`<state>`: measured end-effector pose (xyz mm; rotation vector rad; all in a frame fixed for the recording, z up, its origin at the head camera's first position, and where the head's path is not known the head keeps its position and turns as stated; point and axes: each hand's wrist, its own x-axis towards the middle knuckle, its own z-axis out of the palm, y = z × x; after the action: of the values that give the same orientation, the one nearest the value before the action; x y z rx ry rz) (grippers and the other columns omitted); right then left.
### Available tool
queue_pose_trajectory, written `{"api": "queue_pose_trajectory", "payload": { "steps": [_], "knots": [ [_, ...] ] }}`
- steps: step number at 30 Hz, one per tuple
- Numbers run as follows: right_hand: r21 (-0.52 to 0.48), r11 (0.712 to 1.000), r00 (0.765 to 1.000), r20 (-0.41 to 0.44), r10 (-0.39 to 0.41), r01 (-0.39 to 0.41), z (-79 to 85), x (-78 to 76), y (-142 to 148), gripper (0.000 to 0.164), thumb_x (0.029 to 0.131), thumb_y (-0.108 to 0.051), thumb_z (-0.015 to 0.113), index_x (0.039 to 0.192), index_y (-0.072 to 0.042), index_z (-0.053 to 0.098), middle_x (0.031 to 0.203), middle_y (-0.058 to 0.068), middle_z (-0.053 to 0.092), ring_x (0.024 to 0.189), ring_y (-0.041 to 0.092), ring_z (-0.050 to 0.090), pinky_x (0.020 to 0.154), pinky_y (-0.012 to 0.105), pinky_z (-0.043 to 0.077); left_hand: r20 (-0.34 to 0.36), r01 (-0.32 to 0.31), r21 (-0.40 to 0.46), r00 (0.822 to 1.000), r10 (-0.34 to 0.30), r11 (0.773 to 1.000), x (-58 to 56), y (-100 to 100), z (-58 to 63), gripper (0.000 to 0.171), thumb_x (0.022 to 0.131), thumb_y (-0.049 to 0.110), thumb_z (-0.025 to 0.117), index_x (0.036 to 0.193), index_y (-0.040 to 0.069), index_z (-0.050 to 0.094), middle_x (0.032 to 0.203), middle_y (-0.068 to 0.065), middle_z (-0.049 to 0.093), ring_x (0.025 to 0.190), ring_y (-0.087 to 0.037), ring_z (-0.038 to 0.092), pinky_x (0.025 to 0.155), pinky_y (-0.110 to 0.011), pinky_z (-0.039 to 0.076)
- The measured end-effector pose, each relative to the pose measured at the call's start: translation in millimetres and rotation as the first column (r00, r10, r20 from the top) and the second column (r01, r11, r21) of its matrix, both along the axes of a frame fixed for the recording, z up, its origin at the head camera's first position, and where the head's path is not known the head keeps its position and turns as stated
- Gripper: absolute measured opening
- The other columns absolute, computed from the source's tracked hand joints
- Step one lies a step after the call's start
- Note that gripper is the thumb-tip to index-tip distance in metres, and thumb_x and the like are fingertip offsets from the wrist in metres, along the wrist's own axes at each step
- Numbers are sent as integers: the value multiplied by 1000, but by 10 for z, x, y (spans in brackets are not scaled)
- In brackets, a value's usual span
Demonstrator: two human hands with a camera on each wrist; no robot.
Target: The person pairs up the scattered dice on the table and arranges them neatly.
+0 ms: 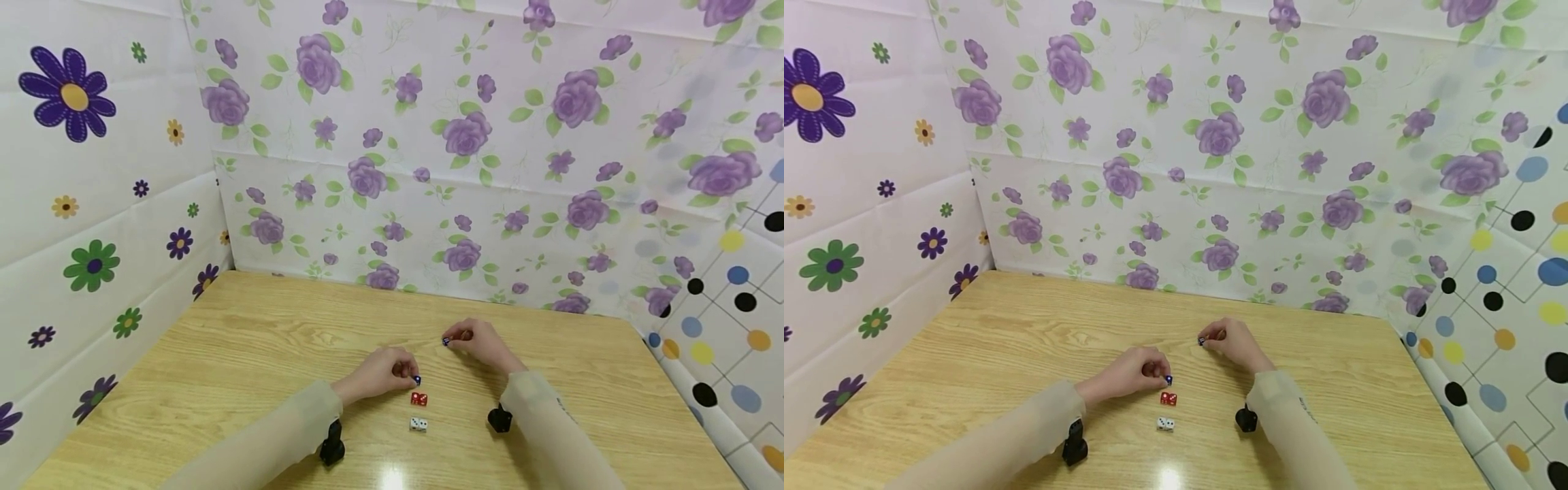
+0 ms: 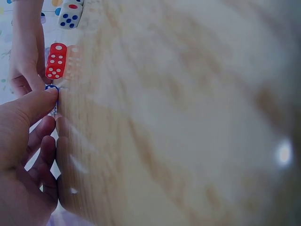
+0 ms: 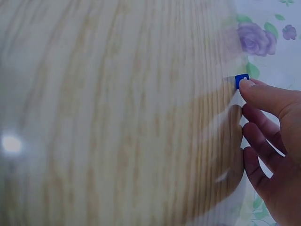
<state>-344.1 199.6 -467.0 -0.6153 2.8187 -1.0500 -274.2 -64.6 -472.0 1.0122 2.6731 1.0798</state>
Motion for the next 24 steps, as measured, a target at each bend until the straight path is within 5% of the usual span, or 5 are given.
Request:
{"api": "queue_pose_trajectory", "payload": {
  "steps": [7, 15, 24],
  "knots": [
    [-4, 998, 998, -29, -58, 58, -42, 41, -18, 8, 89, -16, 73, 95, -19, 77, 93, 0, 69, 80, 12, 57, 71, 27, 47, -3, -1, 6, 1000, 1, 1000, 6, 0, 2, 6, 88, 16, 75, 91, 14, 71, 79, 3, 60, 69, -3, 50, 67, -20, 43],
    [-37, 994, 995, -25, -100, 99, -90, 145, -45, 5, 88, -17, 75, 93, -17, 75, 78, -2, 66, 66, 10, 54, 58, 22, 43, -3, 7, 9, 1000, -7, 1000, 12, 0, 11, 5, 88, 16, 75, 91, 14, 72, 79, 3, 60, 69, -3, 49, 66, -19, 42],
    [-74, 995, 998, -3, -67, 66, -94, 360, -106, 6, 88, -16, 74, 94, -19, 74, 77, -3, 67, 66, 9, 55, 59, 22, 45, -4, -3, 3, 1000, 3, 1000, 10, -2, 2, 5, 88, 17, 75, 90, 15, 71, 78, 4, 59, 68, -3, 48, 65, -20, 42]
  ]
}}
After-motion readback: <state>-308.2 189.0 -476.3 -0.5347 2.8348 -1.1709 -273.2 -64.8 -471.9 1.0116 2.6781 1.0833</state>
